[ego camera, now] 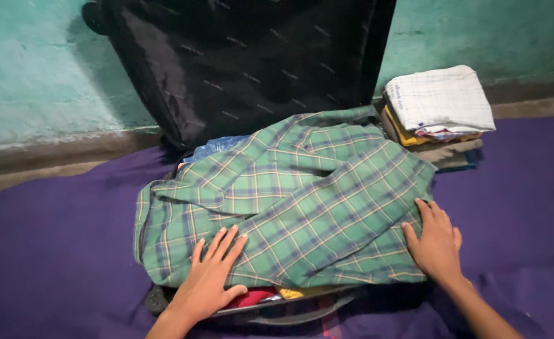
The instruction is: The person packs clothing items, including a plaid shirt, a white t-shirt, and a green shirt, into a black suitcase on a blue mat.
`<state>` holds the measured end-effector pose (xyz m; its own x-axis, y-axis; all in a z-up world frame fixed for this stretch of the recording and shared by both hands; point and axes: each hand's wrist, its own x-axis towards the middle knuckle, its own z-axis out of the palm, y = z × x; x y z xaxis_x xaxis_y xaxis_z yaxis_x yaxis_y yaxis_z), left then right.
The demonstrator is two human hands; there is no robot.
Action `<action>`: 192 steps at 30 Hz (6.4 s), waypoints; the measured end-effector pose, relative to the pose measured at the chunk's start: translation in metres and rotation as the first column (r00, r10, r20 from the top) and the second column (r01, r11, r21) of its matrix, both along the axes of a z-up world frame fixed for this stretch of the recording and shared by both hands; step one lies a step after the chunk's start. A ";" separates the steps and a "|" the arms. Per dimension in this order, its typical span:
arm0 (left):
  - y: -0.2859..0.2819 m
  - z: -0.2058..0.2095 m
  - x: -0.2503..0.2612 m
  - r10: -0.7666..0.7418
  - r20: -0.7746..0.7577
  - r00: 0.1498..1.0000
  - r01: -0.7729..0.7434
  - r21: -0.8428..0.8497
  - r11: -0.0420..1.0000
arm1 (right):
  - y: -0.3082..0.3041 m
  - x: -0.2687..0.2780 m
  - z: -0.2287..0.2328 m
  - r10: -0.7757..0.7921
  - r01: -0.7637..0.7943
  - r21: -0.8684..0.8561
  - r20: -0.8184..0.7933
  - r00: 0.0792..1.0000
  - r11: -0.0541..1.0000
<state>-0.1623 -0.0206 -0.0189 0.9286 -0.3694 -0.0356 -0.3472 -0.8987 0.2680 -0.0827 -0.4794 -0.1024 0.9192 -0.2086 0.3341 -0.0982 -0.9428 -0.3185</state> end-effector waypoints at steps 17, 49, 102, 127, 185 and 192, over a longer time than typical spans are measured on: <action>0.007 -0.042 0.005 -0.085 0.057 0.995 0.075 0.157 0.985 | -0.038 -0.018 -0.102 -0.390 0.227 0.940 -0.316 0.865 -0.256; 0.014 -0.104 -0.045 -0.331 0.178 0.927 0.345 -0.055 0.937 | -0.153 -0.025 -0.047 -0.842 -0.184 0.974 0.209 0.497 0.133; -0.075 -0.056 0.069 0.161 0.376 0.913 -0.170 -0.009 0.985 | 0.047 0.048 0.019 0.642 -0.562 -0.531 -0.044 0.765 0.634; -0.022 0.025 0.164 0.230 0.682 0.695 -0.097 -0.228 0.969 | 0.086 0.083 0.081 0.292 -0.326 0.079 0.281 0.914 0.942; 0.068 0.020 0.115 -0.084 0.192 0.978 0.041 0.219 0.975 | 0.054 0.268 0.083 0.573 -0.395 -0.689 0.035 0.819 0.607; 0.078 0.013 0.106 -0.312 0.367 0.876 0.264 0.176 0.948 | 0.006 0.219 0.121 0.648 -0.281 -0.717 0.302 0.699 0.638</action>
